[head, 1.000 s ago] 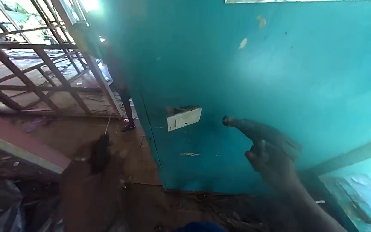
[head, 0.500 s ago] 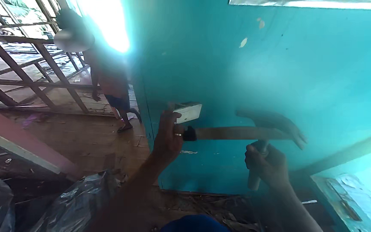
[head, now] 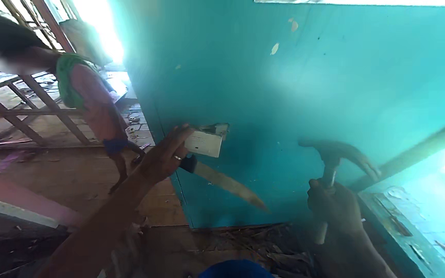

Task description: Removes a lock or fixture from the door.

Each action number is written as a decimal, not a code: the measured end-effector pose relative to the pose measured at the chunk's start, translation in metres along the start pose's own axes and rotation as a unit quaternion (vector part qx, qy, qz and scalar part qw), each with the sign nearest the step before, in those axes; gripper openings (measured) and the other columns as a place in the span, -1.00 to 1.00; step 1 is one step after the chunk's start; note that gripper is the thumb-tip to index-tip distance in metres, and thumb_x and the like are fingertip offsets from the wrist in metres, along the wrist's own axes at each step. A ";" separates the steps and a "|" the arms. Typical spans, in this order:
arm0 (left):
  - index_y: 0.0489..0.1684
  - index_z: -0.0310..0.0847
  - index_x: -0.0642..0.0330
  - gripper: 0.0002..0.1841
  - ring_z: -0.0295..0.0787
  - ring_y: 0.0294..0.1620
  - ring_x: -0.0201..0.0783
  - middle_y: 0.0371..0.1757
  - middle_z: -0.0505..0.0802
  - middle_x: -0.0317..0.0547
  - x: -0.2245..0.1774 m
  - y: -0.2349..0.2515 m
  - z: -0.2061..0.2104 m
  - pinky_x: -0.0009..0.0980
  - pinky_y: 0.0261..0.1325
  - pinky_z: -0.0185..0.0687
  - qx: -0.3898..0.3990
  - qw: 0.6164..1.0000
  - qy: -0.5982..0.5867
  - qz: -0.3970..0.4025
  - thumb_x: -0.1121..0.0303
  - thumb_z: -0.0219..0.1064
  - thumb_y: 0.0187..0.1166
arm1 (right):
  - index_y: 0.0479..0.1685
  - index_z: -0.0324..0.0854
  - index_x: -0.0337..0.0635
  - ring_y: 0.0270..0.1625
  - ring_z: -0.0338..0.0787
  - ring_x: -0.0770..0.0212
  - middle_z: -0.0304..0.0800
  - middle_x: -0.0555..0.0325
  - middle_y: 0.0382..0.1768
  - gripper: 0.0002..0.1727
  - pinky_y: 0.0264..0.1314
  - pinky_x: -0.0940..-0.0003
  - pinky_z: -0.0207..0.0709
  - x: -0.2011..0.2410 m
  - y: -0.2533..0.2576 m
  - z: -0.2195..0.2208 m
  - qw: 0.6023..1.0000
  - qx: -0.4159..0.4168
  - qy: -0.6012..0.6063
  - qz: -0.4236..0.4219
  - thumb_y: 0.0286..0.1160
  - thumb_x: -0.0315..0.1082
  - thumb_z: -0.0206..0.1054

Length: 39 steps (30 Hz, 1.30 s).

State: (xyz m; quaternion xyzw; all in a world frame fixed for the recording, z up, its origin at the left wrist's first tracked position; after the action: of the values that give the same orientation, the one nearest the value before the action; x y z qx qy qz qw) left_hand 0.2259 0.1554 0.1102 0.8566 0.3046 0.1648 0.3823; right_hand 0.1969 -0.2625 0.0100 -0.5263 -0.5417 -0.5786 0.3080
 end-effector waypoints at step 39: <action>-0.17 0.41 0.17 -0.72 0.34 0.76 -0.05 0.73 0.38 0.09 0.024 -0.010 0.007 -0.10 0.63 0.55 -0.007 0.996 -0.072 0.047 0.36 0.51 0.53 | -0.08 0.75 -0.27 -0.53 0.74 0.31 0.77 0.15 -0.54 -0.61 -0.42 0.25 0.66 -0.013 0.020 0.186 0.977 0.077 -0.173 -0.102 0.48 -0.06 0.37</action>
State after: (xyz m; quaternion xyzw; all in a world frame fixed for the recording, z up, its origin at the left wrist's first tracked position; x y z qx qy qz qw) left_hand 0.2442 0.1724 0.0994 0.8772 0.2344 0.1230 0.4006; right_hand 0.2701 -0.0928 -0.0223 -0.5352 -0.6806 -0.4635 0.1885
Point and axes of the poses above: each hand's wrist, its own y-axis towards the middle knuckle, its own z-axis out of the palm, x = y × z, the point moved 10 cm from there along y, towards the middle knuckle
